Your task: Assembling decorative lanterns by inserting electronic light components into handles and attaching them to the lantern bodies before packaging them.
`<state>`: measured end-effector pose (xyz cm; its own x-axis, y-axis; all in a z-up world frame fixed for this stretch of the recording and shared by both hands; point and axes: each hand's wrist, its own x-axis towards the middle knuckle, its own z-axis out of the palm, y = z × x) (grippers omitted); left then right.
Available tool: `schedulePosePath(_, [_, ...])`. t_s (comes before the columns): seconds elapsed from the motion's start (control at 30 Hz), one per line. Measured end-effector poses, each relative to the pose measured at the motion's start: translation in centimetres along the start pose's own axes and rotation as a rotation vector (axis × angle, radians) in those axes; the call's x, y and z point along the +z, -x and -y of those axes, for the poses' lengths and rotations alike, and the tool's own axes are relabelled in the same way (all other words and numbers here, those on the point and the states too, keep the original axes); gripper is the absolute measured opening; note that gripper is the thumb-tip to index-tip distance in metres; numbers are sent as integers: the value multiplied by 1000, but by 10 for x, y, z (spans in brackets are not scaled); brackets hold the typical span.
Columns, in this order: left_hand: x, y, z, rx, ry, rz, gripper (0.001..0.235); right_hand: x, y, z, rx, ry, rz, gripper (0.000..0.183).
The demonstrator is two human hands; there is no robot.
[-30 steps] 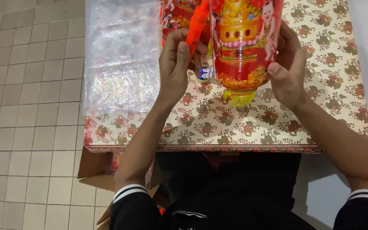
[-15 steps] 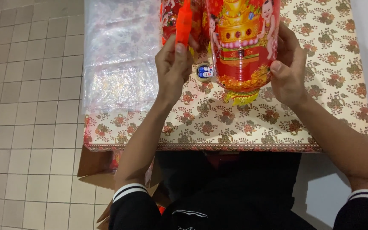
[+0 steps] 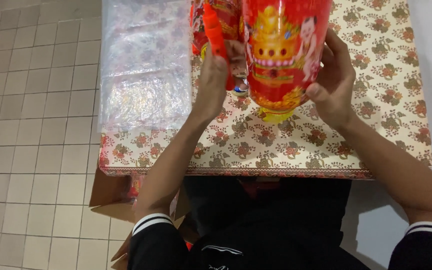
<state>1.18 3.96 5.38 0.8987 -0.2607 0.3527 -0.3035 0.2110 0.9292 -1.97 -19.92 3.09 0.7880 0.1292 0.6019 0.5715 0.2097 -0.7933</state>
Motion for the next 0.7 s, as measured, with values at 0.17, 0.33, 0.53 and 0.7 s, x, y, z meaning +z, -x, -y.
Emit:
schedulePosePath(0.17, [9, 7, -33, -205, -101, 86, 147, 15, -6, 4, -188, 4, 94, 74])
schedulePosePath(0.33, [-6, 16, -21, -97, 80, 46, 122, 24, -9, 7, -203, 122, 206, 55])
schedulePosePath(0.53, [-94, 63, -14, 110, 143, -181, 77, 48, -13, 6, -99, 320, 245, 35])
schedulePosePath(0.7, [-170, 115, -34, 296, 24, -496, 68, 115, -12, -43, -193, 525, 405, 15])
